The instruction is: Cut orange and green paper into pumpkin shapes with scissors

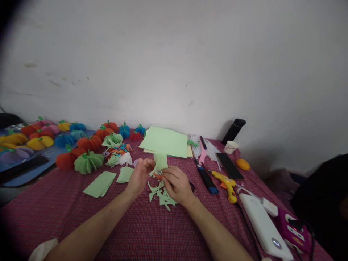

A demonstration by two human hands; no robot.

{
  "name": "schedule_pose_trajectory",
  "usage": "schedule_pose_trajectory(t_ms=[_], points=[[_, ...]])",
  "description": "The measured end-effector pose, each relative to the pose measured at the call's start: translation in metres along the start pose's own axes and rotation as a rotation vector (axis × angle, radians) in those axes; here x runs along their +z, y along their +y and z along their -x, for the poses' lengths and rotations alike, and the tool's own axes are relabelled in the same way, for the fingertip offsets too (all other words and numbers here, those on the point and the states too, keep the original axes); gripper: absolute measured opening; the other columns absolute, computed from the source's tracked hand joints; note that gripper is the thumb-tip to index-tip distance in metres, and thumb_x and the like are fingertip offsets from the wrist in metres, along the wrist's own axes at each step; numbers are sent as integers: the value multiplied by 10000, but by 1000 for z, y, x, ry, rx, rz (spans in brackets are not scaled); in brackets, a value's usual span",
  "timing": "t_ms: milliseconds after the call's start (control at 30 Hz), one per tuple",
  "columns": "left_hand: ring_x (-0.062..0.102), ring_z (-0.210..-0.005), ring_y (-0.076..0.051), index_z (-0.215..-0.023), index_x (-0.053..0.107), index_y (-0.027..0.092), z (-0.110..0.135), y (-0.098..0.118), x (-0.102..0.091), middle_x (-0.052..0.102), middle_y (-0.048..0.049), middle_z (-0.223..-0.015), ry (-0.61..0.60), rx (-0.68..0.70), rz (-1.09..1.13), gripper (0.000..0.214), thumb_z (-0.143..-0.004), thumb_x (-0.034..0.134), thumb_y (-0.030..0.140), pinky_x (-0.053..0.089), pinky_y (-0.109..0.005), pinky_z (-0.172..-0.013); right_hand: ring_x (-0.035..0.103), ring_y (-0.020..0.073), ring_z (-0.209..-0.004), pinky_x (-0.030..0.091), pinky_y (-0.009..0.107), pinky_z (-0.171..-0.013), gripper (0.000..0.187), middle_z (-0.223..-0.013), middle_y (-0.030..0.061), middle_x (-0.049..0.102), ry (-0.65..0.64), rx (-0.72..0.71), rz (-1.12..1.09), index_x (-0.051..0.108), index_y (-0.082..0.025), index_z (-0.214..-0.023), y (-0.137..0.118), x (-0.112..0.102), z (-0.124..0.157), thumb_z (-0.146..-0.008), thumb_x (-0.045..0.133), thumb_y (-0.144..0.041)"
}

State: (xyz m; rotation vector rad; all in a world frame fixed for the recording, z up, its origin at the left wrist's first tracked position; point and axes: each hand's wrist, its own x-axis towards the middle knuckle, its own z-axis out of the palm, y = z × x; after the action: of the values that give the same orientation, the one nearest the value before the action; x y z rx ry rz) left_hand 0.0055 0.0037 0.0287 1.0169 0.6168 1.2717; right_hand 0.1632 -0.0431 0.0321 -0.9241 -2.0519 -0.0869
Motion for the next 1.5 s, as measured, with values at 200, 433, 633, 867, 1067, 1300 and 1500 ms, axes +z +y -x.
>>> schedule_pose_trajectory(t_ms=[200, 433, 633, 867, 1067, 1300, 1500], points=[[512, -603, -105, -867, 535, 185, -3, 0, 2, 595, 18, -669, 39, 50, -83, 280, -637, 666, 278, 385, -207, -589, 569, 189, -906, 469, 382, -830, 183, -916, 83, 634, -3, 15, -21, 604, -193, -920, 0, 1, -1, -787, 498, -125], [551, -651, -122, -784, 617, 140, -13, -2, -5, 643, -17, -731, 149, 49, -49, 243, -619, 667, 310, 427, -246, -661, 538, 224, -962, 439, 425, -842, 173, -963, 81, 614, 127, 52, -22, 637, -214, -889, -1, -5, -1, -765, 532, -155], [502, -598, -111, -747, 655, 139, -10, -7, -7, 609, 0, -649, 158, 37, -221, 234, -674, 608, 356, 396, -215, -589, 560, 153, -685, 457, 276, -607, 134, -749, 42, 610, 128, 359, -244, 658, -189, -822, -12, -6, -2, -796, 530, -221], [524, -617, -135, -821, 675, 152, 5, -7, 6, 625, -10, -665, -31, -26, -252, 277, -703, 571, 380, 406, -228, -586, 488, 116, -532, 384, 218, -479, 241, -574, -15, 537, 134, 661, -283, 616, -160, -660, 5, 8, 0, -786, 541, -352], [519, -607, -130, -829, 674, 152, 6, -6, 8, 625, -9, -671, -37, -40, -248, 276, -715, 555, 374, 399, -226, -581, 559, 173, -874, 452, 289, -752, 172, -943, 64, 588, 171, 578, -333, 655, -186, -722, 13, 11, 2, -770, 573, -330], [498, -589, -130, -733, 665, 152, 6, -9, 7, 599, -4, -625, -28, -19, -310, 246, -708, 542, 364, 374, -218, -549, 564, 159, -772, 443, 289, -718, 175, -794, 36, 598, 98, 565, -268, 621, -182, -670, 7, 10, 0, -790, 549, -288], [482, -578, -134, -661, 656, 161, 5, -8, 4, 582, 0, -584, 4, 16, -382, 196, -673, 564, 333, 359, -214, -532, 564, 156, -744, 442, 276, -689, 179, -762, 29, 594, 91, 546, -236, 615, -182, -658, 8, 10, 1, -778, 554, -299]])
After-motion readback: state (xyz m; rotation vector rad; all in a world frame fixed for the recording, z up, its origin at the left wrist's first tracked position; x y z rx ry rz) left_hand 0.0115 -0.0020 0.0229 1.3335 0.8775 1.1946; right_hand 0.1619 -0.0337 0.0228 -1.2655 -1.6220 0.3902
